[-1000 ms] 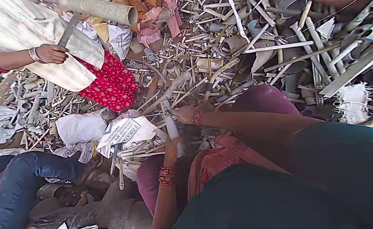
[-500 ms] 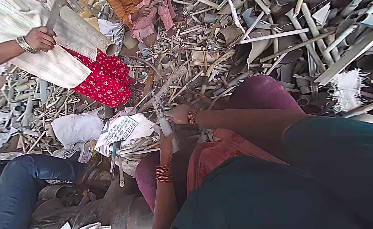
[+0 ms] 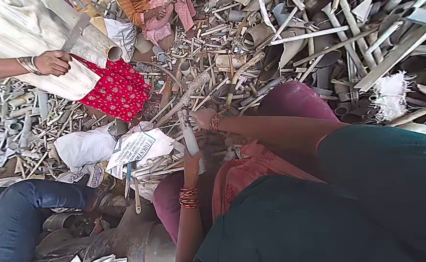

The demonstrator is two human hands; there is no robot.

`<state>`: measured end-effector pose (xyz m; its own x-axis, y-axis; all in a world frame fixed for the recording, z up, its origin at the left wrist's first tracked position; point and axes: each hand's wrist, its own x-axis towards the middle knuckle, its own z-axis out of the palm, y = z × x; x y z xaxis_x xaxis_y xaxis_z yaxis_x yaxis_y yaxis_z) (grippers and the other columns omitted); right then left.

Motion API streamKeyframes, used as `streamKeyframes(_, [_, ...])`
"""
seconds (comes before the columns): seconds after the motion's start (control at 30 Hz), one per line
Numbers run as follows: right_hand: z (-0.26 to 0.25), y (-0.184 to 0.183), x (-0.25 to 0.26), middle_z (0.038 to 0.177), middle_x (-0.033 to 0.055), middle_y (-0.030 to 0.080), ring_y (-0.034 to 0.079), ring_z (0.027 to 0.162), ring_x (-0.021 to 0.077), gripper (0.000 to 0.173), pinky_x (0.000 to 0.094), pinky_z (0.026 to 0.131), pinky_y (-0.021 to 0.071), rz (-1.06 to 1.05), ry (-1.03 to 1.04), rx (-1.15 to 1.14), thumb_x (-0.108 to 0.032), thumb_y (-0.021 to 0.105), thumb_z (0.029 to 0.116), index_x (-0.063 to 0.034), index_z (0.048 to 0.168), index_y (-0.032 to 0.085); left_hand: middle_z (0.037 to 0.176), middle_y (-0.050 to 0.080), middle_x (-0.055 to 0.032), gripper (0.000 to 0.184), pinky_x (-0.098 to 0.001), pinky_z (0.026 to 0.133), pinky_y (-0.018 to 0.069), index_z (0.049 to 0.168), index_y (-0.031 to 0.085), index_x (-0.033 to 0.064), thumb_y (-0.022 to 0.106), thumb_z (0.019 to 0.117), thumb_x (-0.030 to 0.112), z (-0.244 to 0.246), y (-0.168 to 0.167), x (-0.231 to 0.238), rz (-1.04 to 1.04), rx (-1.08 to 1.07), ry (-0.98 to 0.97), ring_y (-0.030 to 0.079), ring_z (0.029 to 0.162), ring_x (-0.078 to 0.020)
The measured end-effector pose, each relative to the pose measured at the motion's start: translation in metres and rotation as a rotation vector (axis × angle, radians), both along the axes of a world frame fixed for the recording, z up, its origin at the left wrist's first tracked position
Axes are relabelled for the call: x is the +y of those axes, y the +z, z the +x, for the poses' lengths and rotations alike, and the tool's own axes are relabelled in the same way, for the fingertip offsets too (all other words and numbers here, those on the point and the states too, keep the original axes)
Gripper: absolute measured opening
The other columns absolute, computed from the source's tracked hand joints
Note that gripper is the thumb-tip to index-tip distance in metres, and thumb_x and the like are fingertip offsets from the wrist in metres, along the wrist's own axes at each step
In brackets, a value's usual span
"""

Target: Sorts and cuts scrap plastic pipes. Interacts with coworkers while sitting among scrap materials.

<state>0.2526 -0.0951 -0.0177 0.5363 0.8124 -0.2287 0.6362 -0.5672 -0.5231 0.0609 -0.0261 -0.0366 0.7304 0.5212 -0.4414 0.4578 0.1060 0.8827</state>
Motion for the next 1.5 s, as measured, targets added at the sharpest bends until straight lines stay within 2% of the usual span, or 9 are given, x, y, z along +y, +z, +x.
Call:
streamKeyframes(0.27, [-0.049, 0.007, -0.01, 0.118, 0.0238, 0.069, 0.066, 0.114, 0.0425, 0.044, 0.0615, 0.097, 0.0473, -0.023, 0.169, 0.041, -0.033, 0.035, 0.1136, -0.0046, 0.137, 0.06, 0.094, 0.059, -0.0154, 0.068, -0.0291, 0.055, 0.0558, 0.148, 0.029, -0.0065, 0.063, 0.0893, 0.001, -0.002, -0.01, 0.01, 0.041, -0.013, 0.002, 0.061, 0.06, -0.0142])
streamKeyframes(0.33, [-0.032, 0.004, -0.005, 0.112, 0.023, 0.07, 0.068, 0.107, 0.0428, 0.042, 0.0615, 0.088, 0.0517, -0.003, 0.114, 0.0, -0.033, 0.036, 0.1134, -0.0046, 0.131, 0.061, 0.093, 0.059, -0.0152, 0.067, -0.0303, 0.054, 0.0557, 0.148, 0.03, -0.0066, 0.063, 0.0901, 0.001, -0.001, -0.011, 0.015, 0.052, -0.007, -0.008, 0.06, 0.059, -0.0149])
streamKeyframes(0.5, [0.025, 0.011, -0.014, 0.121, 0.0264, 0.067, 0.066, 0.115, 0.0456, 0.046, 0.0626, 0.093, 0.0504, -0.058, -0.092, -0.002, -0.035, 0.033, 0.114, -0.0054, 0.143, 0.053, 0.097, 0.059, -0.0146, 0.068, -0.0279, 0.059, 0.0554, 0.148, 0.03, -0.006, 0.064, 0.0902, 0.004, 0.004, -0.001, 0.0, 0.028, 0.046, -0.12, 0.061, 0.064, -0.0125])
streamKeyframes(0.6, [-0.006, 0.006, -0.013, 0.115, 0.0246, 0.069, 0.068, 0.11, 0.0435, 0.046, 0.0611, 0.091, 0.0516, -0.052, 0.046, -0.02, -0.036, 0.033, 0.1138, -0.0039, 0.137, 0.057, 0.094, 0.06, -0.0145, 0.066, -0.0293, 0.057, 0.0569, 0.147, 0.031, -0.0059, 0.064, 0.0899, 0.004, 0.006, -0.006, 0.002, 0.004, 0.032, -0.093, 0.062, 0.061, -0.0144])
streamKeyframes(0.7, [-0.033, 0.008, -0.009, 0.114, 0.0234, 0.069, 0.067, 0.11, 0.0421, 0.045, 0.0603, 0.092, 0.0507, -0.091, 0.191, -0.016, -0.035, 0.034, 0.1138, -0.0041, 0.135, 0.058, 0.105, 0.06, -0.0187, 0.073, -0.033, 0.062, 0.0566, 0.152, 0.028, -0.0032, 0.065, 0.0895, 0.005, 0.005, -0.012, 0.014, 0.029, 0.021, -0.046, 0.063, 0.069, -0.0179])
streamKeyframes(0.9, [0.026, 0.013, -0.014, 0.114, 0.0276, 0.069, 0.068, 0.107, 0.0474, 0.045, 0.0641, 0.087, 0.0526, -0.094, -0.143, -0.107, -0.035, 0.034, 0.1137, -0.0045, 0.139, 0.056, 0.111, 0.061, -0.0198, 0.075, -0.036, 0.064, 0.0581, 0.153, 0.031, 0.0006, 0.069, 0.0892, 0.011, 0.007, -0.012, 0.012, 0.014, 0.063, -0.13, 0.065, 0.072, -0.0199])
streamKeyframes(1.17, [-0.023, 0.008, -0.007, 0.118, 0.0257, 0.068, 0.067, 0.113, 0.0426, 0.048, 0.059, 0.094, 0.0507, -0.098, 0.113, -0.052, -0.035, 0.031, 0.1141, -0.0012, 0.136, 0.057, 0.078, 0.058, -0.0052, 0.067, -0.0261, 0.052, 0.0557, 0.15, 0.022, 0.0016, 0.056, 0.0917, 0.004, 0.004, -0.002, 0.012, -0.341, -0.122, 0.019, 0.061, 0.055, -0.0122])
streamKeyframes(1.33, [0.011, 0.002, -0.009, 0.109, 0.0255, 0.07, 0.07, 0.103, 0.0436, 0.044, 0.0599, 0.087, 0.0537, -0.025, -0.024, -0.132, -0.033, 0.038, 0.1132, -0.0012, 0.133, 0.061, 0.076, 0.058, -0.0047, 0.057, -0.0266, 0.052, 0.0561, 0.146, 0.027, 0.0046, 0.05, 0.0941, 0.004, 0.003, -0.002, 0.01, -0.472, -0.189, 0.016, 0.061, 0.055, -0.0127])
streamKeyframes(1.5, [-0.013, 0.007, -0.01, 0.113, 0.0258, 0.069, 0.068, 0.109, 0.0417, 0.044, 0.0573, 0.094, 0.0516, -0.03, 0.096, 0.009, -0.031, 0.036, 0.1138, 0.0018, 0.133, 0.058, 0.076, 0.058, -0.0045, 0.059, -0.026, 0.051, 0.0557, 0.147, 0.026, 0.0048, 0.05, 0.0926, 0.003, -0.007, -0.001, 0.009, -0.471, -0.19, 0.028, 0.061, 0.055, -0.0123])
